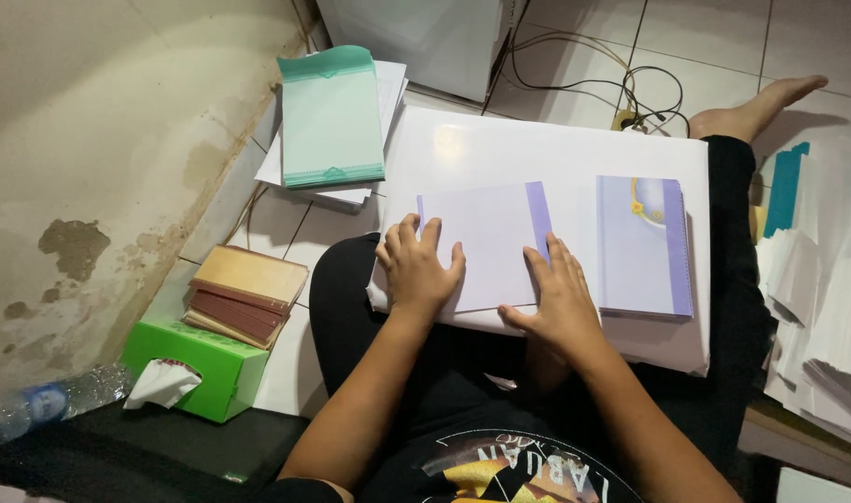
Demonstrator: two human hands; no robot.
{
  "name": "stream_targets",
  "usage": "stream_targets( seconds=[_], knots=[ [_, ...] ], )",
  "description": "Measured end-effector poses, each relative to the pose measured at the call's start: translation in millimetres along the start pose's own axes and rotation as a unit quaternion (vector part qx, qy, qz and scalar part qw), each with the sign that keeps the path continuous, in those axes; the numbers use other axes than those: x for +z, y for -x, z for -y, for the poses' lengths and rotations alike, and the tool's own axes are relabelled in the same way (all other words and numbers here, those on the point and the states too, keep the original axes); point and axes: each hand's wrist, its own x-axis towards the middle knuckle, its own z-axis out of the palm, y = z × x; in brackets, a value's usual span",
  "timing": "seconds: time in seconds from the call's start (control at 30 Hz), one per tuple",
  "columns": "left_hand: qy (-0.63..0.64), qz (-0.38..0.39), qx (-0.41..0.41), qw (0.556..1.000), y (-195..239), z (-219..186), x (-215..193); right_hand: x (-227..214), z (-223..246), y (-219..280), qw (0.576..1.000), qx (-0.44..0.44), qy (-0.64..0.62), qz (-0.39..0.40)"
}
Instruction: The person sits on the floor and folds a light green paper cover around a stack of pages, then folds a purple paper cover around another stack. The person smooths the folded covers and places them on a white board.
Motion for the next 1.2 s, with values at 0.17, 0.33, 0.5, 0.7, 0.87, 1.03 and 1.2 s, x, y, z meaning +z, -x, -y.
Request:
stream_targets(
  seconds=[0.17,0.33,0.5,0.7,0.87,1.03,1.2],
  knots=[
    [-0.018,0.003,0.017,1.000,-1,-2,0,14,13,1,0.993,-0.001,0.115,0.007],
    [-0.030,0.014,0.026,0.999,0,-3,-1,45,23,-32,0.982,-0.124,0.137,0.037],
    [-0.045,-0.002,0.051,0.998,-2,-1,5,70,-1,-88,0.961,-0.234,0.127,-0.070],
    [-0.109,-0.084,0.114,0.984,-10,-9,21,63,4,-83,0.963,-0.225,0.129,-0.071],
    [-0.034,-0.047,0.177,0.983,-48,-5,47,58,7,-83,0.964,-0.220,0.136,-0.065],
    [0.011,-0.027,0.203,0.979,-53,5,62,62,5,-80,0.964,-0.215,0.134,-0.083],
    [-0.009,-0.030,0.191,0.981,-55,7,63,50,16,-57,0.967,-0.203,0.117,-0.096]
  ],
)
